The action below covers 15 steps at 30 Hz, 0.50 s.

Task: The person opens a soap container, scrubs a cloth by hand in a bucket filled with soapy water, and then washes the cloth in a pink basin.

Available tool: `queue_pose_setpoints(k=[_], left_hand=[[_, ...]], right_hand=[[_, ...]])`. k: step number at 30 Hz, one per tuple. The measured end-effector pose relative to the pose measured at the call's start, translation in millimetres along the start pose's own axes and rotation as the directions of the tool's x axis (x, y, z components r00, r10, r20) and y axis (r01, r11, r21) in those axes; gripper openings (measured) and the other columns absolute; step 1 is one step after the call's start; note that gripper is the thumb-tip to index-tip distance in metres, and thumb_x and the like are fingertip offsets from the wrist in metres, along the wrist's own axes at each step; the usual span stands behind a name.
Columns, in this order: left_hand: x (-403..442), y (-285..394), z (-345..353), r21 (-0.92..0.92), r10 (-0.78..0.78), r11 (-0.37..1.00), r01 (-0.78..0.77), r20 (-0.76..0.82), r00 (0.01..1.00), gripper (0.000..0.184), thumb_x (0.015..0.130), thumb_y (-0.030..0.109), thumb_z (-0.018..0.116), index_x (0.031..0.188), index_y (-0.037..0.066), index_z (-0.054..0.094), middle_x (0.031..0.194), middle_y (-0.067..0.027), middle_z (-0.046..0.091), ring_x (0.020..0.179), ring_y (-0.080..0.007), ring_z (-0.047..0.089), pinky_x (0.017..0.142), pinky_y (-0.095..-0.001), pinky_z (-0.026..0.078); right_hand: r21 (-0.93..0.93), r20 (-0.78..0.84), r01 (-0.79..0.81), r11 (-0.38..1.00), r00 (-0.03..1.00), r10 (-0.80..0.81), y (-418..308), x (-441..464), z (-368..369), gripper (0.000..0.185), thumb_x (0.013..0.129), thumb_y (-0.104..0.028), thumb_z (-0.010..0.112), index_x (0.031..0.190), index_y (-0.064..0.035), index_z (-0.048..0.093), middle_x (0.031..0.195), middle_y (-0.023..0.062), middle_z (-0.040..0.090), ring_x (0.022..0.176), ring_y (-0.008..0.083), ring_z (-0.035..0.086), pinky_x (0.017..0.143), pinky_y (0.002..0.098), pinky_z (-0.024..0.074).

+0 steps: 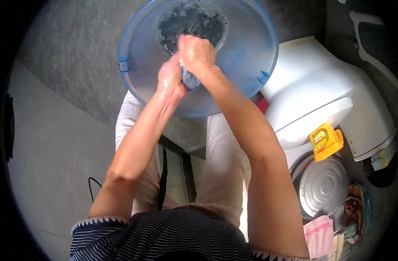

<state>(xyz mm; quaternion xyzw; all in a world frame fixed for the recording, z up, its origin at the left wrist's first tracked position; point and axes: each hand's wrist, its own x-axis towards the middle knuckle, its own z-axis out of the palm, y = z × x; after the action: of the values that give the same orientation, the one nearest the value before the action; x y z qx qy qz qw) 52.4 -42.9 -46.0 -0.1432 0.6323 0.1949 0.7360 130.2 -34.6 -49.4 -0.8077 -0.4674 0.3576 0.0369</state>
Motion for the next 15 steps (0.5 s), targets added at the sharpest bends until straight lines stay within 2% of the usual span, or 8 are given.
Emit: queue_pose_setpoints(k=[3,4,6,7,8,10,13,15], left_hand=[[9,8,-20,-0.071,0.004,0.997,0.008,0.164,0.986,0.022,0.088,0.023,0.049,0.08,0.004,0.056,0.075,-0.0053,0.056,0.069,-0.0175,0.055,0.058,-0.0317,0.044],[14,14,-37,-0.098,-0.013,0.994,0.047,0.322,0.947,0.021,0.088,0.022,0.049,0.08,0.005,0.056,0.075,-0.0048,0.056,0.068,-0.0166,0.055,0.056,-0.0293,0.044],[12,12,-36,-0.087,0.006,0.996,0.025,0.339,0.941,0.02,0.088,0.022,0.05,0.083,0.004,0.057,0.077,-0.005,0.057,0.069,-0.0155,0.054,0.056,-0.0268,0.043],[12,4,-28,-0.035,0.049,0.998,-0.043,0.202,0.978,0.021,0.087,0.022,0.051,0.087,0.003,0.058,0.079,-0.0056,0.057,0.07,-0.0154,0.054,0.057,-0.0268,0.042],[1,8,-9,0.098,-0.026,0.995,0.011,0.144,0.989,0.021,0.087,0.023,0.049,0.092,0.004,0.057,0.079,-0.006,0.058,0.067,-0.0159,0.055,0.057,-0.0274,0.045],[-21,30,10,0.3,-0.139,0.949,0.097,0.121,0.983,0.023,0.08,0.023,0.061,0.092,0.004,0.057,0.081,-0.0069,0.06,0.065,-0.0122,0.055,0.056,-0.0236,0.045],[-16,35,-4,0.818,-0.011,0.475,-0.325,0.375,0.927,0.031,0.073,0.024,0.069,0.091,0.003,0.056,0.078,-0.0038,0.059,0.062,-0.0091,0.052,0.055,-0.023,0.044],[-18,36,-8,0.818,-0.043,0.411,-0.404,0.46,0.887,0.025,0.065,0.018,0.073,0.08,0.005,0.058,0.07,-0.0006,0.056,0.06,-0.006,0.049,0.054,-0.0209,0.04]], right_hand=[[-0.049,-0.074,0.111,0.993,0.991,-0.115,-30,-22,-9,0.03,0.086,-0.027,0.042,0.07,-0.0065,0.058,0.061,0.0153,0.059,0.055,0.0307,0.06,0.05,0.0414,0.0491],[0.015,-0.206,0.3,0.954,0.934,-0.291,-32,-46,1,0.03,0.086,-0.028,0.043,0.068,-0.007,0.055,0.06,0.0146,0.059,0.053,0.0309,0.06,0.049,0.0414,0.0486],[0.102,-0.187,0.213,0.972,0.963,-0.192,-37,-50,-5,0.024,0.083,-0.028,0.047,0.071,-0.0094,0.056,0.064,0.0144,0.058,0.057,0.0333,0.057,0.053,0.0425,0.0459],[0.084,-0.243,0.203,0.976,0.954,-0.178,-16,-34,3,0.03,0.085,-0.03,0.046,0.066,-0.009,0.054,0.059,0.0138,0.058,0.05,0.0308,0.059,0.047,0.0416,0.0467],[-0.069,-0.146,0.079,0.994,0.985,-0.089,11,-10,13,0.031,0.085,-0.032,0.046,0.066,-0.0086,0.055,0.06,0.0155,0.058,0.054,0.0313,0.059,0.05,0.0414,0.0467],[0.126,-0.066,-0.052,0.991,0.996,0.061,35,10,7,0.036,0.084,-0.036,0.049,0.066,-0.0064,0.057,0.062,0.0166,0.058,0.06,0.0305,0.059,0.054,0.0396,0.0454],[0.397,0.171,-0.128,0.909,0.983,0.064,45,19,-23,0.042,0.08,-0.044,0.055,0.068,-0.0039,0.057,0.057,0.0122,0.055,0.053,0.0242,0.053,0.052,0.0342,0.042],[0.441,0.416,-0.184,0.878,0.909,-0.019,41,19,-40,0.045,0.076,-0.048,0.059,0.071,-0.0033,0.059,0.061,0.0089,0.056,0.057,0.0183,0.051,0.055,0.0306,0.0413]])
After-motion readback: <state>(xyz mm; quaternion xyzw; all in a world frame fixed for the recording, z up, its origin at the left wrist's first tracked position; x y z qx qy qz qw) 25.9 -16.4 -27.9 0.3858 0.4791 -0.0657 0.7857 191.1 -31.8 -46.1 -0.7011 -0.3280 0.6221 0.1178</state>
